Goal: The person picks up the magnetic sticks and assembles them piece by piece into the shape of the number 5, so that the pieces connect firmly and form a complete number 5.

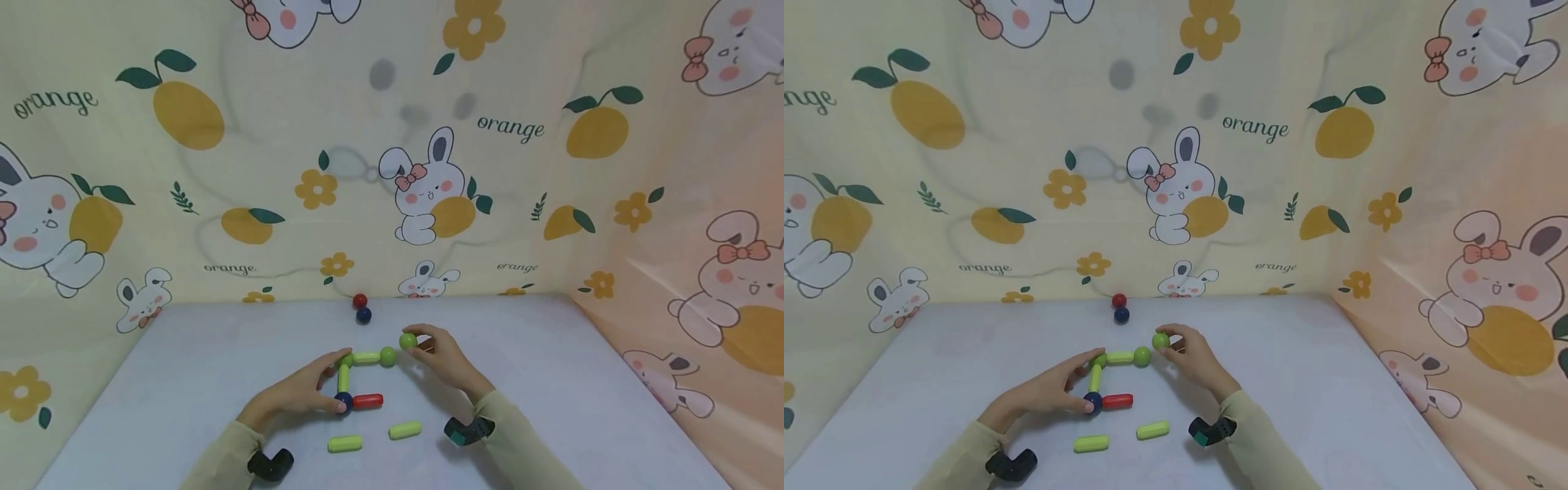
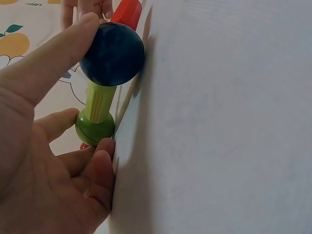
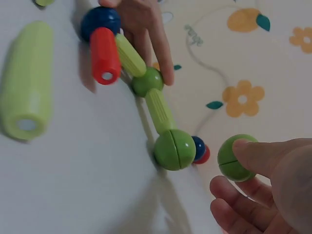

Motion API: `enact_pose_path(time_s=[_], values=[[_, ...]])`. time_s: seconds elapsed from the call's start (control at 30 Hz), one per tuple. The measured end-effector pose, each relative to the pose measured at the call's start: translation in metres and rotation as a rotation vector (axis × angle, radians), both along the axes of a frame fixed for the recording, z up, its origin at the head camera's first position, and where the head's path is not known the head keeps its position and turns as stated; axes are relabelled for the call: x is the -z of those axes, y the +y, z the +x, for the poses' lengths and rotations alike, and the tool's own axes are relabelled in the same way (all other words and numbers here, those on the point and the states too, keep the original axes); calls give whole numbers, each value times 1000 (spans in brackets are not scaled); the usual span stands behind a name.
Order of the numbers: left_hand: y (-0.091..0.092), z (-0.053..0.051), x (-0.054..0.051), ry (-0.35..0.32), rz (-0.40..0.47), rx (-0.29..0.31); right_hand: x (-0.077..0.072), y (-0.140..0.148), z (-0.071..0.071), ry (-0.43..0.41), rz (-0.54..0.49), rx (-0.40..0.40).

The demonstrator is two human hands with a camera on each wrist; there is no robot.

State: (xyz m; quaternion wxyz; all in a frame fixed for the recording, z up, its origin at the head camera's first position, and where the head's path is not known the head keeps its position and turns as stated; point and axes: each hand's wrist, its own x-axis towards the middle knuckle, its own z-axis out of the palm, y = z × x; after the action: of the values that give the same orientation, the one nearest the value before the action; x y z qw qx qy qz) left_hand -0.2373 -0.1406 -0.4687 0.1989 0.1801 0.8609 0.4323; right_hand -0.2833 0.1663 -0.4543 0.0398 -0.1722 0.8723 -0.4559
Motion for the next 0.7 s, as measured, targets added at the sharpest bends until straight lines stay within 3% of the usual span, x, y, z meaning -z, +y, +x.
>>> enact_pose_path(time_s=[0.27, 0.53, 0.7], values=[[0, 1, 0, 10, -36, -15, 1, 5, 19, -29, 48, -108], [0, 0, -1, 16, -31, -15, -4, 4, 25, -82, 95, -229], [0, 1, -2, 18, -29, -6, 1, 1, 26, -112, 114, -296]])
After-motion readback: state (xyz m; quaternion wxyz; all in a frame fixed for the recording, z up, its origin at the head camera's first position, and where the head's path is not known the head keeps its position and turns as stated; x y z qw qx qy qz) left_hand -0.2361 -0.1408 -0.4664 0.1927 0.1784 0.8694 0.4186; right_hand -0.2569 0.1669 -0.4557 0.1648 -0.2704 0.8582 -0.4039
